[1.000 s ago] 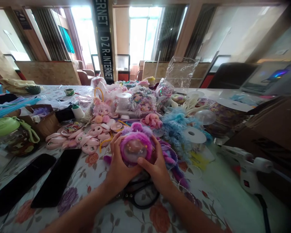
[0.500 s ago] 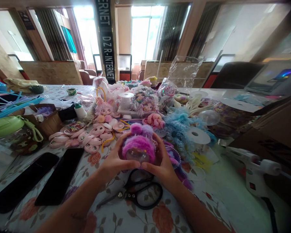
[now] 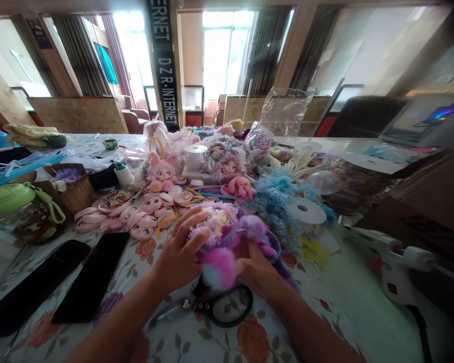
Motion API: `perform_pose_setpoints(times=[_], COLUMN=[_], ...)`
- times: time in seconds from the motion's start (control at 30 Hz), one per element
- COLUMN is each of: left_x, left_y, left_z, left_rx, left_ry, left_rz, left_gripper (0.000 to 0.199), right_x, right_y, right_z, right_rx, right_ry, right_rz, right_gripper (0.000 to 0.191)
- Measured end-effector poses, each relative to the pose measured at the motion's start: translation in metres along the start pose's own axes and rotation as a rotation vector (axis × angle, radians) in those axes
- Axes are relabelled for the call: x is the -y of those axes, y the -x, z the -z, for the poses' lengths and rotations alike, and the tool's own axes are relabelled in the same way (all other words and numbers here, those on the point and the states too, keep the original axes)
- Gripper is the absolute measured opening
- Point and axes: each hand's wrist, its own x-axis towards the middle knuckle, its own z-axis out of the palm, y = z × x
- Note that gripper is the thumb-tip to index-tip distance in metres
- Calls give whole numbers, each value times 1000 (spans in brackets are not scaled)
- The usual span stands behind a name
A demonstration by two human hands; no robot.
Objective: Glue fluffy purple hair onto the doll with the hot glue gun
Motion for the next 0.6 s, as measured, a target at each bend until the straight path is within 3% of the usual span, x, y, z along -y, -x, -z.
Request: perform_pose_setpoints(times=[0.13,0.23,0.3,0.4,0.53,0.6], left_x=[6,3,-3,-13,-19,-18], left_y=[7,10,7,-5,-12,-9], left_z=[-1,-8,-11,-10,0,4], left_rx=[-8,-85,-106,-34,42,79], left_ry=[-37,100,379,915,1435,1470], left_rz=[44,268,566,959,1162,1192], left_gripper=[94,115,114,88,67,66], right_x=[-3,-9,-12,-14,-19,-20], right_y=[1,1,0,0,-2,-3], right_z=[2,6,8,10,17,21], right_rx=[18,-63,-147,-274,-313,-260], right_ry=[-57,-6,66,235,441,508], right_rz=[-19,2,57,222,394,427], right_gripper=[90,90,94,97,90,76])
